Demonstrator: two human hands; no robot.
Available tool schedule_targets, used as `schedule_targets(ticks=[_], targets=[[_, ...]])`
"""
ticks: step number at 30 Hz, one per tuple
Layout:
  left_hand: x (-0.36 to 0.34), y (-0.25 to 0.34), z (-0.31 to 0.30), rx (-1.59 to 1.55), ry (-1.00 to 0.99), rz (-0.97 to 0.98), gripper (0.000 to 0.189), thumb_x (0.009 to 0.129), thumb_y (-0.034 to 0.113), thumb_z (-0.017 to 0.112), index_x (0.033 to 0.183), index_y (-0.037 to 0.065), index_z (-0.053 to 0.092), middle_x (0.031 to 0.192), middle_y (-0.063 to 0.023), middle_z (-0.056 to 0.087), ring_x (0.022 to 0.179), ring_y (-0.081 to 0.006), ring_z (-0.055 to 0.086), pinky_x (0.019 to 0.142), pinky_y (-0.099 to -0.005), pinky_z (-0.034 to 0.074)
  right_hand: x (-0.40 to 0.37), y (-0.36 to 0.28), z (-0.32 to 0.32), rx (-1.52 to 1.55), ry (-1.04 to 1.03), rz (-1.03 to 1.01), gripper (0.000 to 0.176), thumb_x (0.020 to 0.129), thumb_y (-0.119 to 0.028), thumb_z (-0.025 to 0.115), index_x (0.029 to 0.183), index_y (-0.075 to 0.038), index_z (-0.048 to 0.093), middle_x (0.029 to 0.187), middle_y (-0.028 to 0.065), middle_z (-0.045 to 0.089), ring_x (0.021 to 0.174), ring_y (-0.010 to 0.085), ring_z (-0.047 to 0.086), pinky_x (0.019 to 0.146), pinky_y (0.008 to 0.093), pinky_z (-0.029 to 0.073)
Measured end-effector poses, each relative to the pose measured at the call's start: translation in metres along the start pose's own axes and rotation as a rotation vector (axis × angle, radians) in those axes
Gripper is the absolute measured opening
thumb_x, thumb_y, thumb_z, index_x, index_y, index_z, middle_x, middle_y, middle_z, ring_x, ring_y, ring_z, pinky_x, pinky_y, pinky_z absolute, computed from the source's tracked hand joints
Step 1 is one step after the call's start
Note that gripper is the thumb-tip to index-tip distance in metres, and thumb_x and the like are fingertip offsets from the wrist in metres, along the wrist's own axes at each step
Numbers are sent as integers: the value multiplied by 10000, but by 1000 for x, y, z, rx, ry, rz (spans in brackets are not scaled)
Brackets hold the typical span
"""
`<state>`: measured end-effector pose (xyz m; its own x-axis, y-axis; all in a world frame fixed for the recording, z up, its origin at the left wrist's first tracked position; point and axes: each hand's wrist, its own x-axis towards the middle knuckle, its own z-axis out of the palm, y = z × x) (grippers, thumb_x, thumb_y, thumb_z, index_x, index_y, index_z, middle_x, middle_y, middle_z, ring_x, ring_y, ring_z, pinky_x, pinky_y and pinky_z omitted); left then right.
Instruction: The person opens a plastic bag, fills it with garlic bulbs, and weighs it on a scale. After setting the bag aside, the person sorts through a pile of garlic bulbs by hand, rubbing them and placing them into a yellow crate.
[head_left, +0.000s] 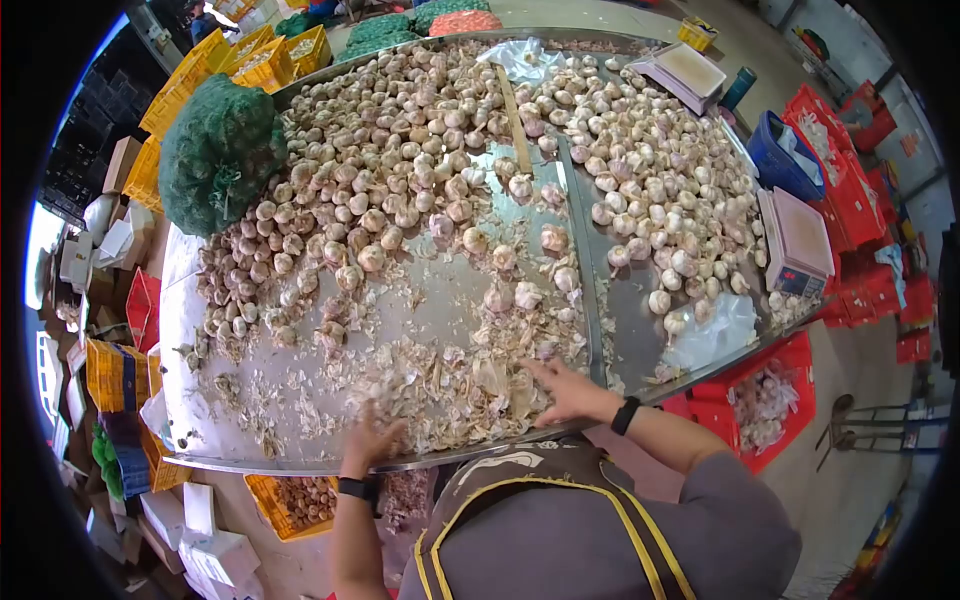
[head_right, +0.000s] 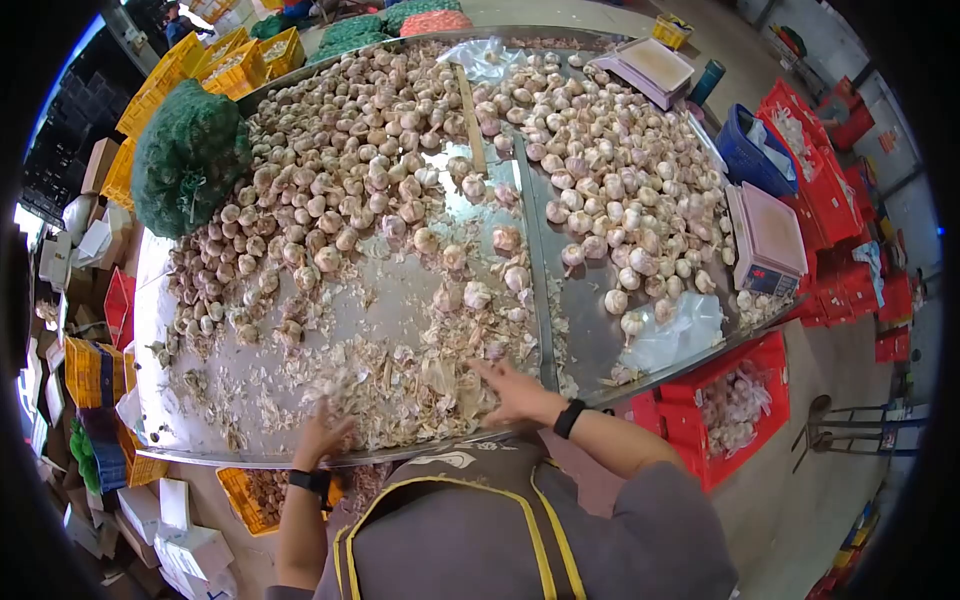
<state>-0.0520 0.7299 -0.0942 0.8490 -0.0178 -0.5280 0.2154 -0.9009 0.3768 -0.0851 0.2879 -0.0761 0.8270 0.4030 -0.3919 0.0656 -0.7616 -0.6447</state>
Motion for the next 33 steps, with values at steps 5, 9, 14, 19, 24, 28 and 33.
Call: schedule_targets(ticks=[5,9,14,19,24,28,33], targets=[[-15,117,31,-67,-290,176,1008,699,651,775,1416,28,436,1212,-257,633,1110,-384,630,932,-465,505,21,-29,38,76,-95,51,1029,733,-332,810,1546,-161,204,1260,315,480,1043,490,592,878,496,514],[-11,157,54,-68,-362,443,917,677,570,828,1322,5,502,1130,-241,666,1059,-408,640,921,-464,505,55,-34,70,132,-69,161,895,762,-272,764,1496,-116,278,1222,335,526,1052,521,582,861,522,514],[2,147,99,-253,-311,554,660,715,397,843,1163,-20,597,1045,-252,679,994,-410,652,851,-459,523,55,-58,59,769,56,143,706,779,-150,724,1401,-14,419,1212,181,614,1039,261,596,901,389,497],[11,127,115,-270,-204,499,394,785,263,788,1080,35,660,947,-196,707,874,-352,683,759,-424,536,84,-40,75,976,-66,319,335,760,-60,669,1080,36,636,917,87,682,780,203,631,652,346,514],[15,104,112,-615,-160,502,191,824,177,728,964,53,689,880,-196,697,770,-348,677,677,-418,515,99,-44,74,1199,-384,380,155,810,-65,621,954,-10,632,784,40,625,667,156,592,621,329,516],[-1,96,66,-584,184,526,131,865,95,677,993,72,693,840,-64,707,729,-121,625,627,-329,505,118,-94,47,1180,-468,424,212,877,-104,632,1078,-38,613,912,74,668,802,201,672,748,398,579],[34,16,77,-1418,184,450,218,874,17,678,1089,53,673,991,-56,699,898,-150,663,756,-304,550,160,-168,40,1096,-565,325,544,924,-179,644,1405,-130,394,1173,87,604,1038,232,634,837,460,567]])
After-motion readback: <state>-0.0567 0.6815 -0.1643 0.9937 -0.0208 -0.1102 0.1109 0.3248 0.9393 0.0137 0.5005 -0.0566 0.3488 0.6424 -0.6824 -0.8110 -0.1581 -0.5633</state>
